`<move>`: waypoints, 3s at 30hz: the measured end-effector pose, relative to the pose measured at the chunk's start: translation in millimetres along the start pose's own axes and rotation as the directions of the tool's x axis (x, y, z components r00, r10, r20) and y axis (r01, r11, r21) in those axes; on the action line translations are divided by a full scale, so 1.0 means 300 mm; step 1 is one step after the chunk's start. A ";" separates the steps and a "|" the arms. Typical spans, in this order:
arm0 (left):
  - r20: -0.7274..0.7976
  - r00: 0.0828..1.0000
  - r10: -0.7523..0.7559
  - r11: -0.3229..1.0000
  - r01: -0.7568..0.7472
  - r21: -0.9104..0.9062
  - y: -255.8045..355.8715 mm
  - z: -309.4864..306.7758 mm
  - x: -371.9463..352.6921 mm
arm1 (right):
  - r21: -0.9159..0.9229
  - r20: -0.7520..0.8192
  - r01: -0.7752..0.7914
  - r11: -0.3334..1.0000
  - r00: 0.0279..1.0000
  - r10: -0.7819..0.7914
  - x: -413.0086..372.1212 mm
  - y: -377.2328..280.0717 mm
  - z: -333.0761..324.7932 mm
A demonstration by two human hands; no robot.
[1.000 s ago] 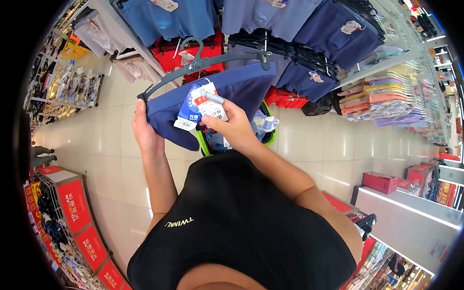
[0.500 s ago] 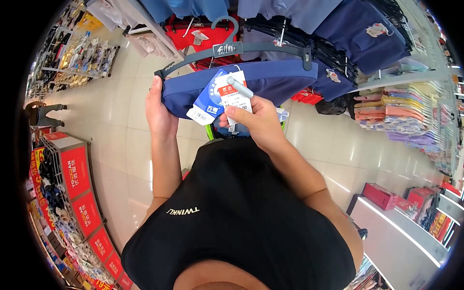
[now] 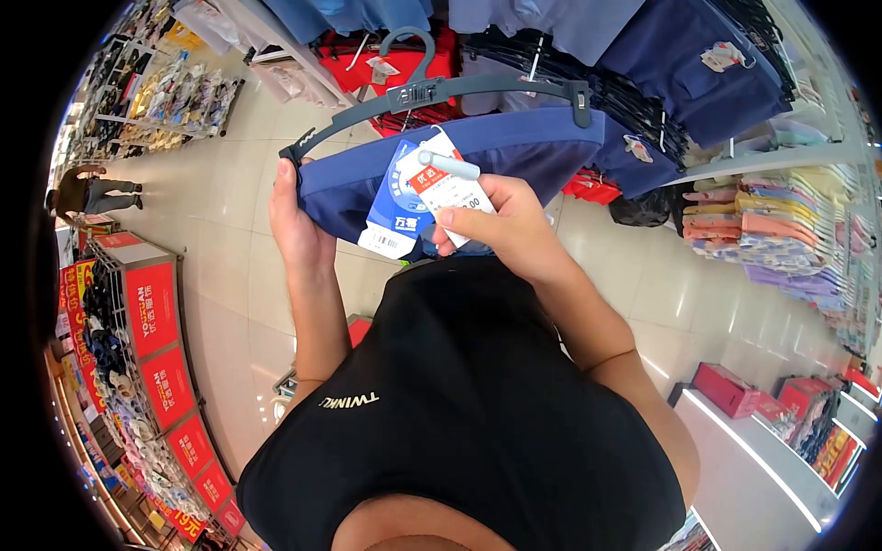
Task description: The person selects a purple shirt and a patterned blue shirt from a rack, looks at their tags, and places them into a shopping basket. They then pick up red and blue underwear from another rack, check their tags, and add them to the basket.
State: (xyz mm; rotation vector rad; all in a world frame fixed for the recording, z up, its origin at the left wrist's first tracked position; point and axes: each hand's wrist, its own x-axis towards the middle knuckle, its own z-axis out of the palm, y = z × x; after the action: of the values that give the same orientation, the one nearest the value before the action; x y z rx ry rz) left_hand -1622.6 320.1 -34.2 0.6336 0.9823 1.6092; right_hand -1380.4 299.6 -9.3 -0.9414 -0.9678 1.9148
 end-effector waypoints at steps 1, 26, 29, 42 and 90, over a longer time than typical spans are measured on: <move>-0.003 1.000 0.005 1.000 -0.005 0.000 -0.004 -0.003 0.000 | -0.002 0.005 0.000 1.000 1.000 0.000 0.003 -0.002 -0.011; -0.031 0.998 0.062 0.998 -0.062 -0.012 0.015 0.012 0.038 | 0.026 -0.192 0.219 0.975 0.959 -0.210 0.088 0.069 0.087; -0.023 0.998 0.053 0.998 -0.053 -0.018 0.012 -0.003 0.055 | 0.034 -0.217 0.227 0.973 0.952 -0.214 0.094 0.064 0.104; 0.115 0.993 -0.008 0.999 0.013 -0.045 -0.015 -0.015 0.120 | 0.036 -0.275 0.209 0.977 0.942 -0.191 0.088 0.063 0.064; 0.211 0.976 -0.046 0.999 0.047 -0.001 -0.035 -0.026 0.161 | 0.734 0.185 -0.089 0.674 0.980 -0.072 0.060 0.107 -0.044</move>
State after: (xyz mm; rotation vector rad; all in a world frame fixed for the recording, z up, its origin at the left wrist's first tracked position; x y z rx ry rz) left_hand -1636.4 365.1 -51.4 0.7561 0.8294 1.4696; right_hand -1386.6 305.9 -47.6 -0.2619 -0.1944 2.1569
